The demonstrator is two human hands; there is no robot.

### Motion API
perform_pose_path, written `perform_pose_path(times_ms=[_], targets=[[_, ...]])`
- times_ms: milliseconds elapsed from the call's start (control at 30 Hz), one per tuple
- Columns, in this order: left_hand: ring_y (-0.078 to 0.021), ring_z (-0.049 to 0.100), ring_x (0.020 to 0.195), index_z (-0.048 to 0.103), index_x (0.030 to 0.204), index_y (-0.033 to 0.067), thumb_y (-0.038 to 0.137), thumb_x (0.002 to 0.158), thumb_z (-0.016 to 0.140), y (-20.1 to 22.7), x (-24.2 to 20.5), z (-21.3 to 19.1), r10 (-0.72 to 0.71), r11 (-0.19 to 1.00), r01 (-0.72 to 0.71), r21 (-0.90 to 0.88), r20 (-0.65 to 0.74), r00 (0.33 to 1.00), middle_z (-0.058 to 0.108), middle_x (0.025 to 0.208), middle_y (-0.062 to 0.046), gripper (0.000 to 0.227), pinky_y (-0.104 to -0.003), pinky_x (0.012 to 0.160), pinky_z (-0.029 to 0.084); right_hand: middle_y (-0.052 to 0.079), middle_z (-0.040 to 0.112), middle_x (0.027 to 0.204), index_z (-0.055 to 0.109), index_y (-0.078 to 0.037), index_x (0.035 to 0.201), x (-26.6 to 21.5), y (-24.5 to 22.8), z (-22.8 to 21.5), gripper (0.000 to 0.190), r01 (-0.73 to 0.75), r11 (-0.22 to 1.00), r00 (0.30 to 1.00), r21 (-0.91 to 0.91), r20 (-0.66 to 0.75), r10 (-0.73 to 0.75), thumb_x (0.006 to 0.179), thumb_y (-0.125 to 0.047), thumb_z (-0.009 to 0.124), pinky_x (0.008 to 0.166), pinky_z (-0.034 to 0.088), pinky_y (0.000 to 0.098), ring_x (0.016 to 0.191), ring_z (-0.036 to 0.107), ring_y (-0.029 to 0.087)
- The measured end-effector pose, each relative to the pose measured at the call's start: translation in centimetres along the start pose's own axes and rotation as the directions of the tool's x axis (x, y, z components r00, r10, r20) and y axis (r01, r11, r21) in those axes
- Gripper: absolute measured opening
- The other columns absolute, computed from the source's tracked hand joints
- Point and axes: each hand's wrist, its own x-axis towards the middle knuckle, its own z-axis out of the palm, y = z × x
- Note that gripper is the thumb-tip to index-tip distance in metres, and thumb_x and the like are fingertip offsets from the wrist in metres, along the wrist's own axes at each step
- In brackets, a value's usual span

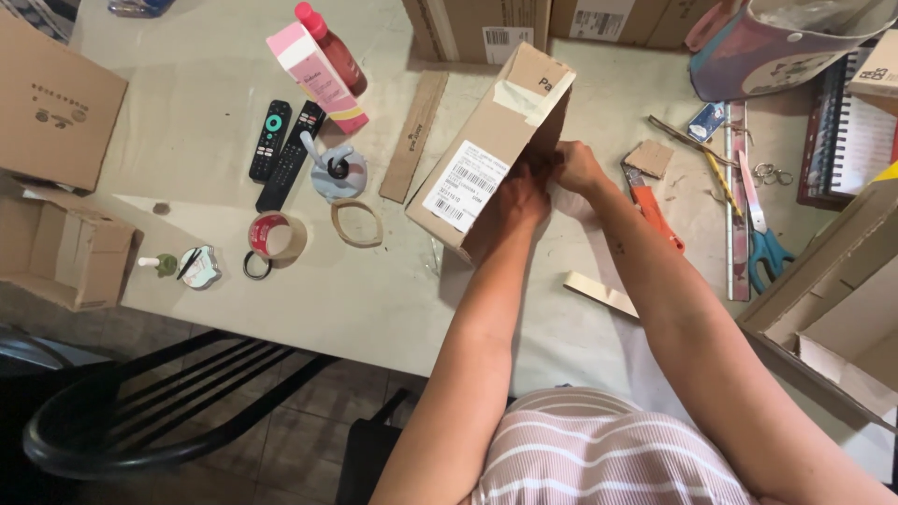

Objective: The person assembles a small cardboard box by folding its flaps and securing them with tape. They use a utility knife to cut the tape and apply it to the box edges, then fold and press the flaps to close the box.

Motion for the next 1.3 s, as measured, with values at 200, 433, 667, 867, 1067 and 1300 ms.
perform_pose_path(times_ms=[200,433,667,867,1067,1300], targets=[[-0.0430,0.076,0.094,0.054,0.144,0.0379,0.025,0.092,0.055,1.1,-2.9,-2.9,0.033,0.996,-0.033,0.081,-0.001,0.999,0.058,0.134,-0.017,0.054,-0.054,0.076,0.063,0.014,0.073,0.088,0.077,-0.014,0.095,-0.2,0.3,0.2,0.021,-0.035,0.995,0.999,0.090,-0.002,0.035,0.078,-0.020,0.066,0.089,0.051,0.0502,0.098,0.069,0.036],[-0.0439,0.076,0.096,0.060,0.142,0.0299,0.016,0.091,0.050,1.3,-4.5,-3.6,0.015,0.997,-0.018,0.074,0.031,0.999,0.058,0.145,-0.020,0.054,-0.054,0.076,0.064,0.010,0.072,0.087,0.076,-0.017,0.097,-1.2,-1.8,0.2,0.023,-0.045,0.988,0.999,0.146,0.001,0.046,0.076,-0.021,0.068,0.092,0.050,0.0455,0.097,0.069,0.031],[-0.0407,0.076,0.097,0.064,0.136,0.0216,0.019,0.096,0.045,0.5,-3.5,-2.6,0.069,0.997,-0.067,0.027,-0.072,0.995,0.073,0.120,-0.019,0.045,-0.054,0.075,0.062,0.013,0.075,0.107,0.076,-0.021,0.110,-0.1,-2.2,0.8,0.033,-0.100,0.995,0.995,0.006,-0.008,0.100,0.090,-0.041,0.061,0.105,0.048,0.0530,0.115,0.064,0.042],[-0.0411,0.074,0.100,0.062,0.129,0.0188,0.022,0.100,0.044,0.8,-2.5,-0.5,0.109,0.989,-0.132,-0.064,-0.272,0.956,0.074,0.106,-0.019,0.034,-0.055,0.081,0.060,0.030,0.073,0.106,0.076,-0.005,0.112,-4.5,-10.8,-2.7,0.038,-0.057,0.994,0.998,-0.090,0.001,0.057,0.093,-0.032,0.056,0.104,0.049,0.0565,0.114,0.063,0.051],[-0.0397,0.073,0.082,0.077,0.094,-0.0007,0.011,0.096,0.060,4.1,-5.7,-1.3,0.288,0.954,-0.276,0.120,-0.624,0.726,0.071,0.082,-0.020,0.021,-0.050,0.075,0.059,0.030,0.073,0.099,0.076,-0.003,0.106,-2.0,-6.8,-1.0,0.036,0.017,0.985,1.000,-0.170,-0.021,-0.021,0.089,-0.030,0.057,0.097,0.053,0.0575,0.106,0.067,0.051],[-0.0434,0.061,0.130,0.065,0.128,-0.0028,0.010,0.096,0.050,5.2,-8.6,-6.6,0.177,0.864,-0.101,-0.494,0.110,0.978,0.065,0.132,-0.031,0.037,-0.052,0.113,0.047,0.025,0.073,0.092,0.076,-0.008,0.101,3.1,0.9,1.4,0.032,0.063,0.980,0.998,-0.187,-0.010,-0.066,0.085,-0.032,0.061,0.091,0.057,0.0565,0.099,0.069,0.049]])
